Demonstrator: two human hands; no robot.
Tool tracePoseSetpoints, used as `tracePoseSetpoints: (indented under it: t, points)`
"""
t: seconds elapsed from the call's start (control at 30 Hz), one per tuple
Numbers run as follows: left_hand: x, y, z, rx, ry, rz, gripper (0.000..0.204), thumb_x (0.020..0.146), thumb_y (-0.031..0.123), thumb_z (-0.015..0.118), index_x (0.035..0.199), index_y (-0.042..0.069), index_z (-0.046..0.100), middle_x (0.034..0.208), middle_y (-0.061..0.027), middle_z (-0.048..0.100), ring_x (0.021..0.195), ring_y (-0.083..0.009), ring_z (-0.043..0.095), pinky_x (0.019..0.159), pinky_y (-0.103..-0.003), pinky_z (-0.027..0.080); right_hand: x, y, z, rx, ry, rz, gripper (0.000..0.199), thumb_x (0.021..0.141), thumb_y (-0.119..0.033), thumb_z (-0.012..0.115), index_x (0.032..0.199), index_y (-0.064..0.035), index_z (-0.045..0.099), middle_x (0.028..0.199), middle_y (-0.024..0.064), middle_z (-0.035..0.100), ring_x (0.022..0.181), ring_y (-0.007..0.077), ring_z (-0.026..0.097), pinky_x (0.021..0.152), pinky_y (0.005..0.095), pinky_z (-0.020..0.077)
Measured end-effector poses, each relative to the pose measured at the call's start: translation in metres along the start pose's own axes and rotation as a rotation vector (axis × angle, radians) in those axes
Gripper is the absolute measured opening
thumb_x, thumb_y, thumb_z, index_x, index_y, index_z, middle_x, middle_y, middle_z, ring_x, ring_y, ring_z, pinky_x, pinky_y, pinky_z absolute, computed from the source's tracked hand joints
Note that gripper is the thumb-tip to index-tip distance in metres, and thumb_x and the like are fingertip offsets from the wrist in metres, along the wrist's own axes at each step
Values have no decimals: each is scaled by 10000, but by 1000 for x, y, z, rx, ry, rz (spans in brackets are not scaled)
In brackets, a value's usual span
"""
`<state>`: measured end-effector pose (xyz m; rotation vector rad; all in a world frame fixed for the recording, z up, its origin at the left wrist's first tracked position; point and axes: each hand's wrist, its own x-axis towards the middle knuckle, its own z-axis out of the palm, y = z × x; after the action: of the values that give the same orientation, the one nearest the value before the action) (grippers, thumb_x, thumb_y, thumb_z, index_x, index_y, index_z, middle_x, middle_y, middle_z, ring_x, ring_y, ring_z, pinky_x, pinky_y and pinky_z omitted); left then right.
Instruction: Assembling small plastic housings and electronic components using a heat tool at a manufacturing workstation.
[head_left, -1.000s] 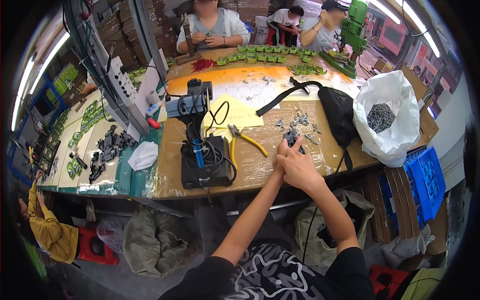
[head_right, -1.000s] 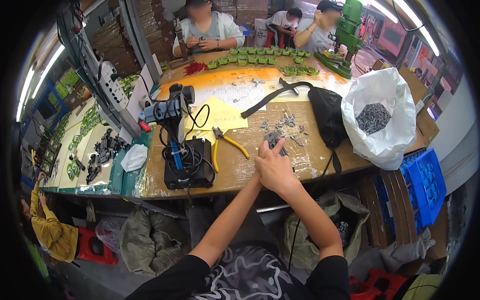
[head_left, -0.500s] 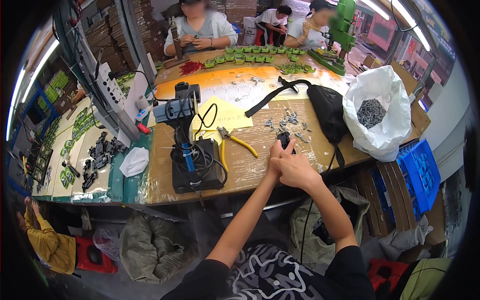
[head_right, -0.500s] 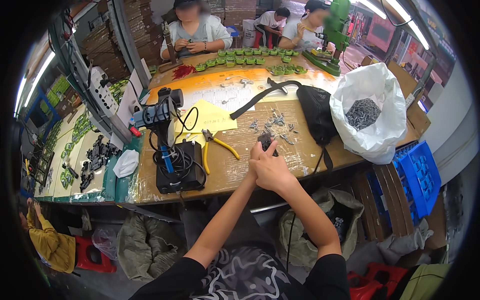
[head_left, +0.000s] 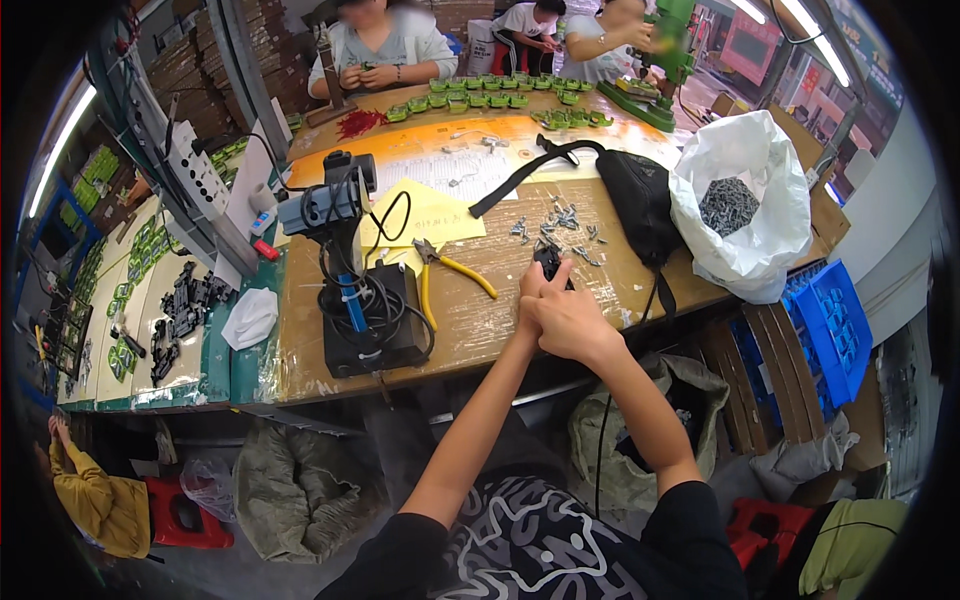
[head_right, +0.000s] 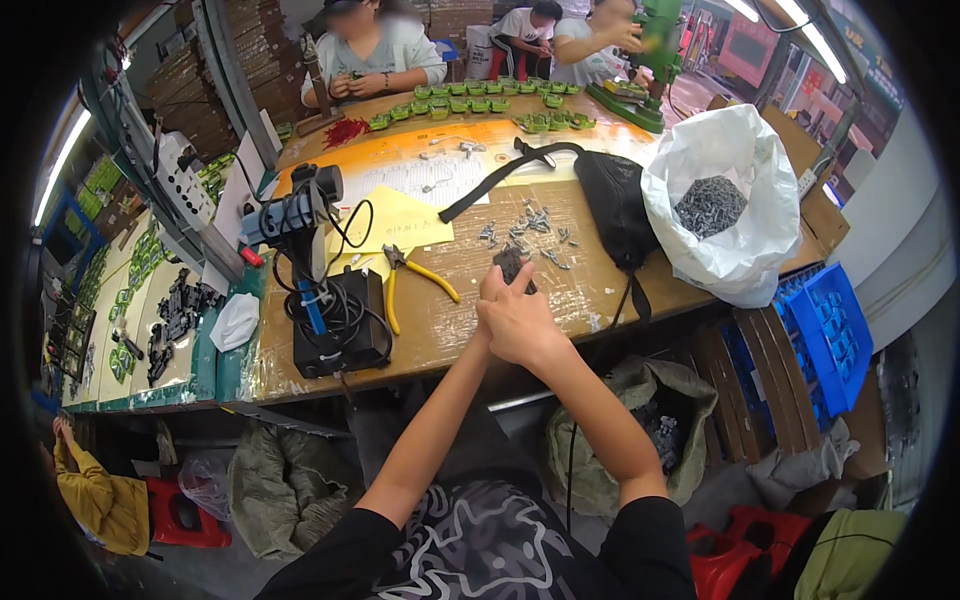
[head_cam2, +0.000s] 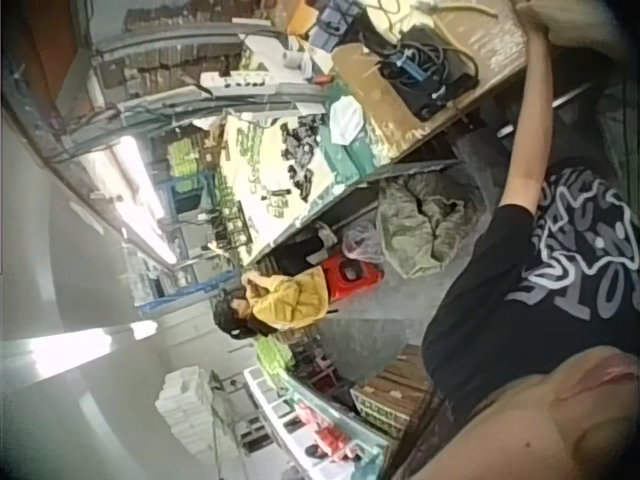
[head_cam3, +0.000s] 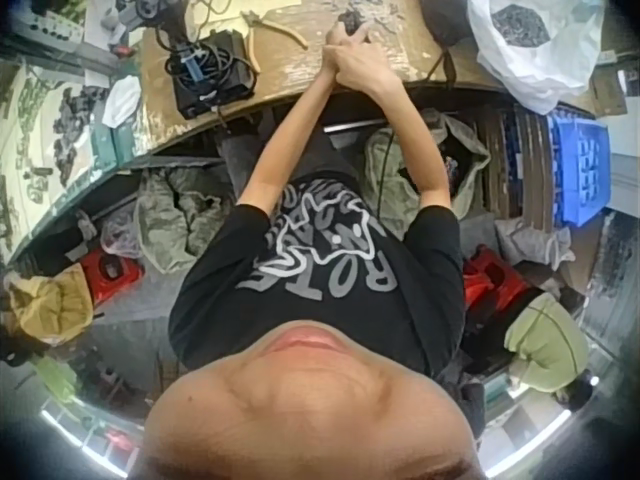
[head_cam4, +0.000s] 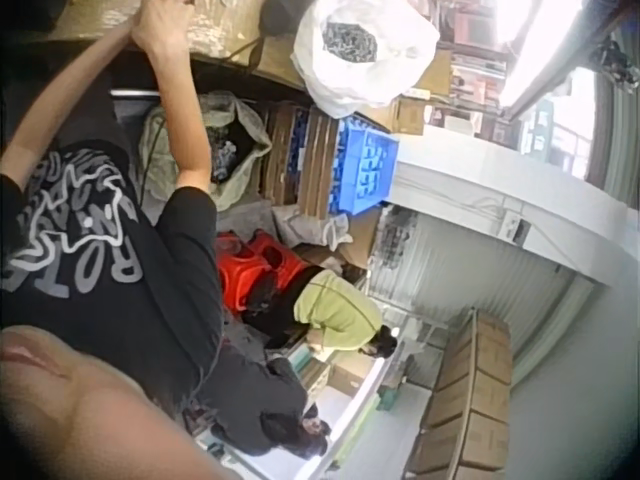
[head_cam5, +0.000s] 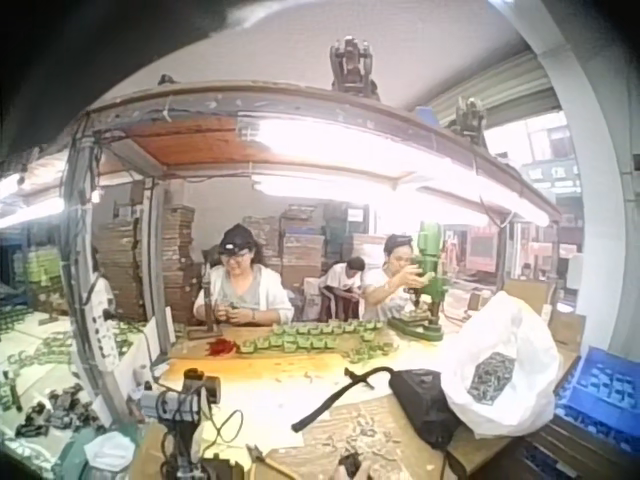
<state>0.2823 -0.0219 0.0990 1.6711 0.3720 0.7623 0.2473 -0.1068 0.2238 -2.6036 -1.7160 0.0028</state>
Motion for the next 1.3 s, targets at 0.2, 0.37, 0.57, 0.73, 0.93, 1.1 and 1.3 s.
tracePoseSetpoints:
  t: [0.2,0.37,0.57,0.73,0.93,1.1,1.3]
  points:
    - [-9,27,-14,-34,67,-56,372,754,309,615,920,-20,567,783,-166,615,687,-271,595,634,-346,453,-24,-10,29,338,252,160,169,652,-36,504,815,-56,465,854,141,512,704,333,552,563,438,425]
    - [-42,24,-32,106,14,-79,337,770,291,600,939,1,573,793,-201,608,722,-342,600,630,-372,458,-69,-48,63,689,270,231,228,656,-1,476,864,-64,408,804,114,501,732,348,534,583,423,418]
    - [-135,-1,-64,-24,-39,-42,337,762,206,637,1021,15,537,771,-163,625,719,-244,634,602,-318,481,-117,-69,112,1167,-17,156,214,667,42,496,867,-32,489,776,47,519,603,111,522,550,239,411]
    - [-235,-49,-117,117,78,-261,291,761,142,644,983,-21,548,744,-92,619,643,-126,604,601,-265,480,-129,-68,169,1375,2,270,189,770,-39,558,946,-37,488,852,29,535,616,70,504,558,207,414]
    - [-240,-47,-151,-401,266,-658,214,763,115,646,933,11,569,832,-37,604,756,-99,563,692,-228,447,-83,-94,170,1530,-360,157,192,811,-116,576,957,-42,475,683,-6,505,510,40,460,423,178,362]
    - [-220,-21,-178,-444,412,-629,198,766,110,636,914,2,559,799,-36,587,705,-90,552,638,-215,437,-51,-117,157,1527,-318,166,172,809,-103,570,932,-39,468,646,-8,486,478,33,450,383,171,339]
    - [-219,10,-198,-471,452,-632,192,776,81,607,939,5,539,692,-69,579,559,-135,569,498,-232,445,-64,-132,145,1788,-729,269,257,841,-207,557,969,-45,405,577,30,508,407,87,498,376,190,386]
